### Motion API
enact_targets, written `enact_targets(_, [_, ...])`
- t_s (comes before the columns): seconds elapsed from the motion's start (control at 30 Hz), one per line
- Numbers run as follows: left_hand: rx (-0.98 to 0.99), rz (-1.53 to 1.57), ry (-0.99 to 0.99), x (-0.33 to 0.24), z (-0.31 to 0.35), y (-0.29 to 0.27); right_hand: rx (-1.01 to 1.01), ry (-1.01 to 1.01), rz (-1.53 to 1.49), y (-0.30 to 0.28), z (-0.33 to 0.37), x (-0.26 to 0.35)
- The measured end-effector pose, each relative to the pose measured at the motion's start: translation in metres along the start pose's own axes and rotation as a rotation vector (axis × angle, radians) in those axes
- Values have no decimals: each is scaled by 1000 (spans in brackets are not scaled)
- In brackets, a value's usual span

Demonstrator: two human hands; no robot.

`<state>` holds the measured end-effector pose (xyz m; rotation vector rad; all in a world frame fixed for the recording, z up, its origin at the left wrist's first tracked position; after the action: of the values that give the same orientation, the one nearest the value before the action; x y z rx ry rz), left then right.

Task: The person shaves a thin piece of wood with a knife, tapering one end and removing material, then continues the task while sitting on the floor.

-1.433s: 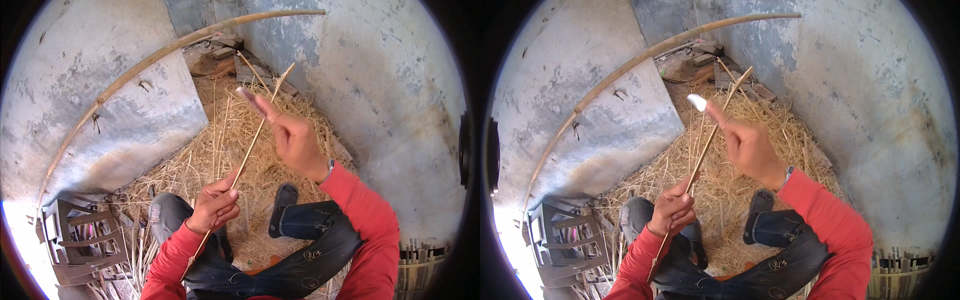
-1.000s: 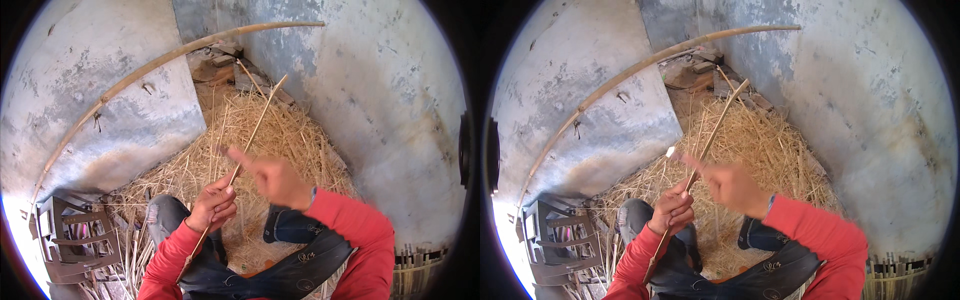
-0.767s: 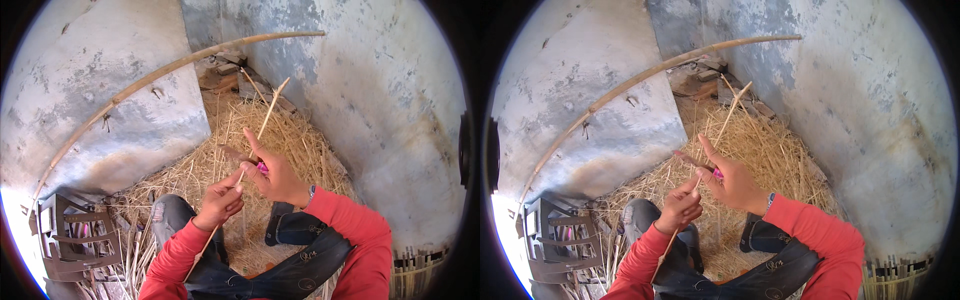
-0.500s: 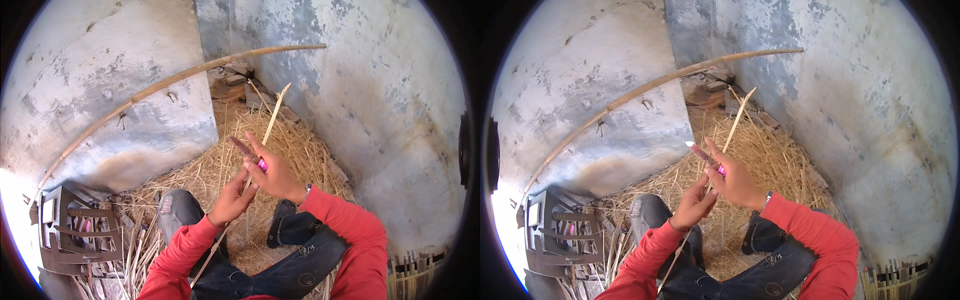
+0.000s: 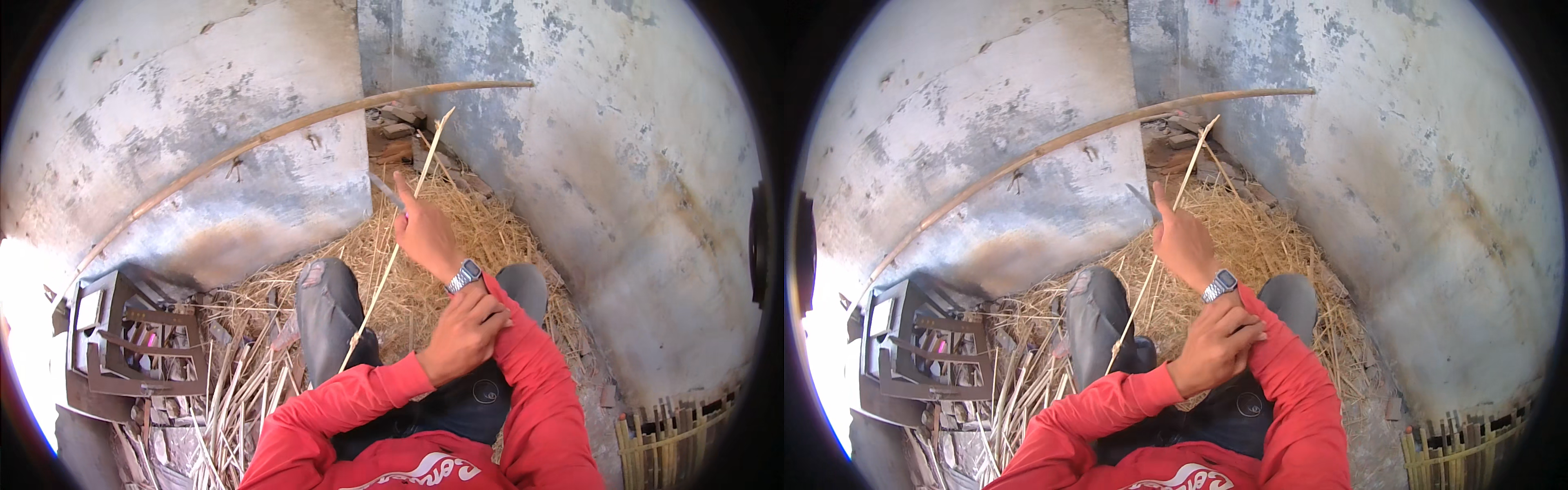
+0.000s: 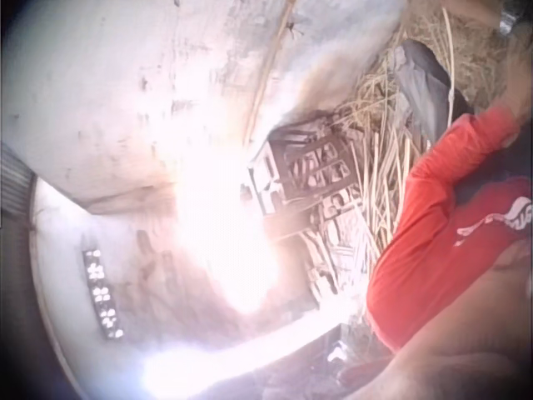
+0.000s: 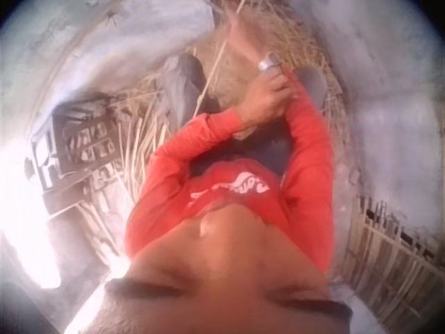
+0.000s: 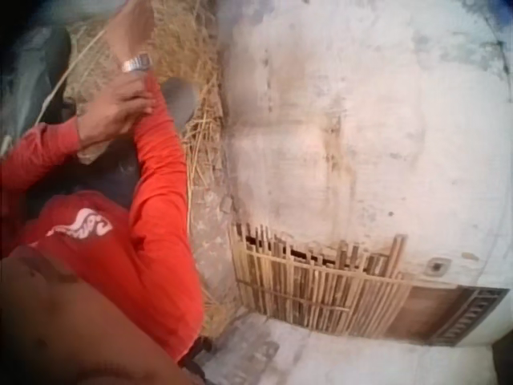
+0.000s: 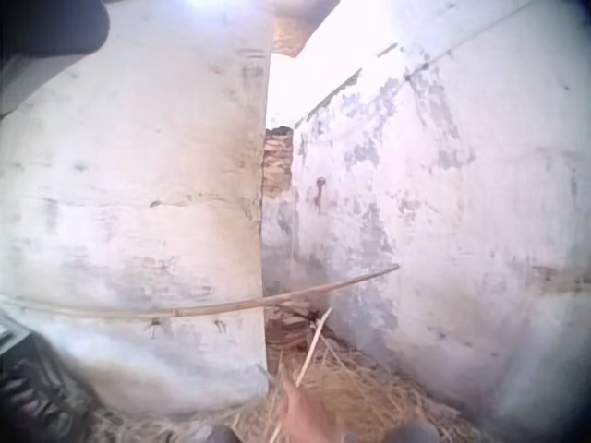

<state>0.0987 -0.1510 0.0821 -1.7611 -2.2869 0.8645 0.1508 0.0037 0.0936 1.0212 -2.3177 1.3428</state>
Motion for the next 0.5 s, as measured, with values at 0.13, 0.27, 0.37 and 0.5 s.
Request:
enact_targets(0.13, [-57,283,-187,-46,31,0,-26,36,66,-16,8,12])
enact_targets(0.27, [-69,365,-324,-65,71,-31,-109,-80,-2,-24,37,40])
enact_targets(0.37, [-152,-79,-325,-59,97,-68,-58,-94,38,-30,66,56])
enact_targets(0.5, [-47,-435,-643,-24,128,-103,80,-172,190,-23,93,56])
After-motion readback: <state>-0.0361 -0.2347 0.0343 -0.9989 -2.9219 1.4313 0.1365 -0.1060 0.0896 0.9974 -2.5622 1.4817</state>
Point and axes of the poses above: each hand's wrist, its own z-axis away from the middle knuckle, its own y-axis out of the palm, x = y × z, the point moved 2 cm from there along -z, towards the middle knuckle, and after that the axes turned 13 degrees about -z, right-handed, at the moved point
